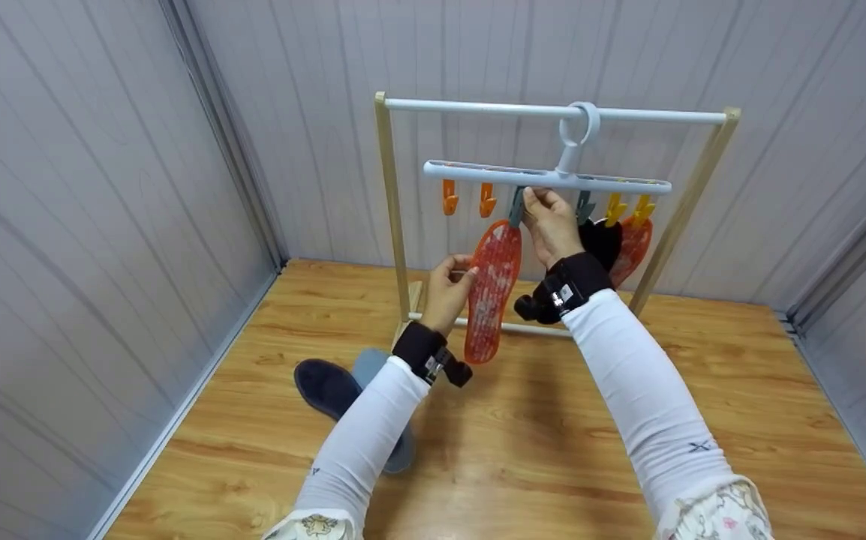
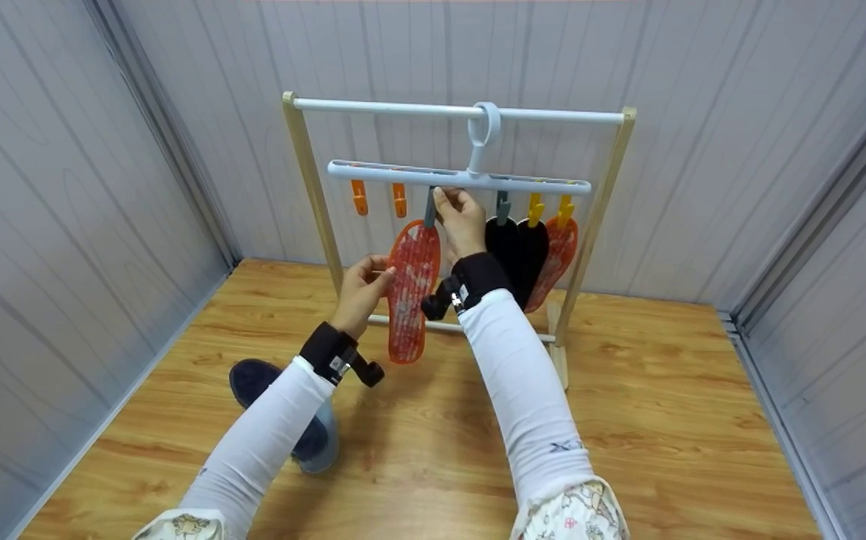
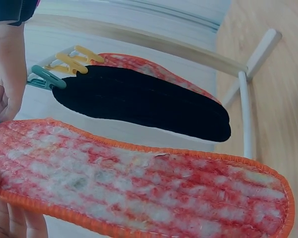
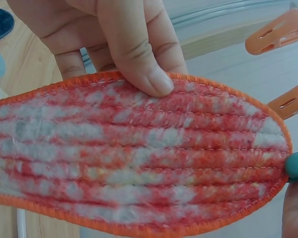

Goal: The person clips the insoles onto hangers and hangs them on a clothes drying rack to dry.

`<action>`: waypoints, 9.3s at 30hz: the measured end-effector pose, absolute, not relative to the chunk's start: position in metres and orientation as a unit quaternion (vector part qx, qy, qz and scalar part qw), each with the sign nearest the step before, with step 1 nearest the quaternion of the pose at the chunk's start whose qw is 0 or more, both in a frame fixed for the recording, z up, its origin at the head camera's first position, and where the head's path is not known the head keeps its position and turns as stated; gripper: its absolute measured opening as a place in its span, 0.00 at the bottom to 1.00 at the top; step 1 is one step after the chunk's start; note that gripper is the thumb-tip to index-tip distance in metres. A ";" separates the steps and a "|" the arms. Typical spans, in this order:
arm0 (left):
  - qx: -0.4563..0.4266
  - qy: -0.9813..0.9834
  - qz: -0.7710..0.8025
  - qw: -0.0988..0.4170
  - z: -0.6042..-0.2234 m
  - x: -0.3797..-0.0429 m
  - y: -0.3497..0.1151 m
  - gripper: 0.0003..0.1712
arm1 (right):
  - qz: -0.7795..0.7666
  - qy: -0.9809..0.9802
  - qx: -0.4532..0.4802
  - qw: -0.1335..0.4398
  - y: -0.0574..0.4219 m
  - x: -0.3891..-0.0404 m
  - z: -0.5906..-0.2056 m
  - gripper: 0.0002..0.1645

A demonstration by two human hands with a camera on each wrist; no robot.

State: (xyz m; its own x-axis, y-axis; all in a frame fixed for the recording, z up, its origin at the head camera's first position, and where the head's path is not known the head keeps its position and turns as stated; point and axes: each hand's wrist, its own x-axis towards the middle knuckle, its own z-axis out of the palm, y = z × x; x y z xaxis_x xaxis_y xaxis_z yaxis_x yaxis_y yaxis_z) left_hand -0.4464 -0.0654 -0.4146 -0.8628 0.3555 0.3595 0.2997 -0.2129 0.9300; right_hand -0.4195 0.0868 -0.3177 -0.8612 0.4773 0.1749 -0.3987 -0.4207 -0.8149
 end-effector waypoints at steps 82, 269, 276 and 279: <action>0.264 0.603 0.751 0.049 -0.424 -0.449 -0.057 0.12 | 0.635 -0.674 -0.090 0.367 0.081 -0.403 -0.342 0.21; 0.191 0.695 0.693 -0.015 -0.452 -0.415 -0.254 0.11 | 0.732 -0.628 -0.018 0.264 0.026 -0.416 -0.336 0.23; 0.211 0.694 0.688 -0.025 -0.439 -0.404 -0.243 0.10 | 0.735 -0.630 -0.019 0.252 0.024 -0.415 -0.334 0.25; 0.219 0.699 0.680 -0.026 -0.437 -0.399 -0.237 0.10 | 0.734 -0.630 -0.019 0.252 0.024 -0.414 -0.334 0.25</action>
State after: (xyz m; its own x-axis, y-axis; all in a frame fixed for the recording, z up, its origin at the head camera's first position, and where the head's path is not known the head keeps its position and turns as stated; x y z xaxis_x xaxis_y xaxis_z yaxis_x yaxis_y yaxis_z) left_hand -0.3991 -0.2372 -0.4371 -0.9028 0.2713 0.3336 0.3408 -0.0216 0.9399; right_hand -0.4144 0.0238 -0.3343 -0.8724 0.3942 0.2891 -0.3452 -0.0782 -0.9353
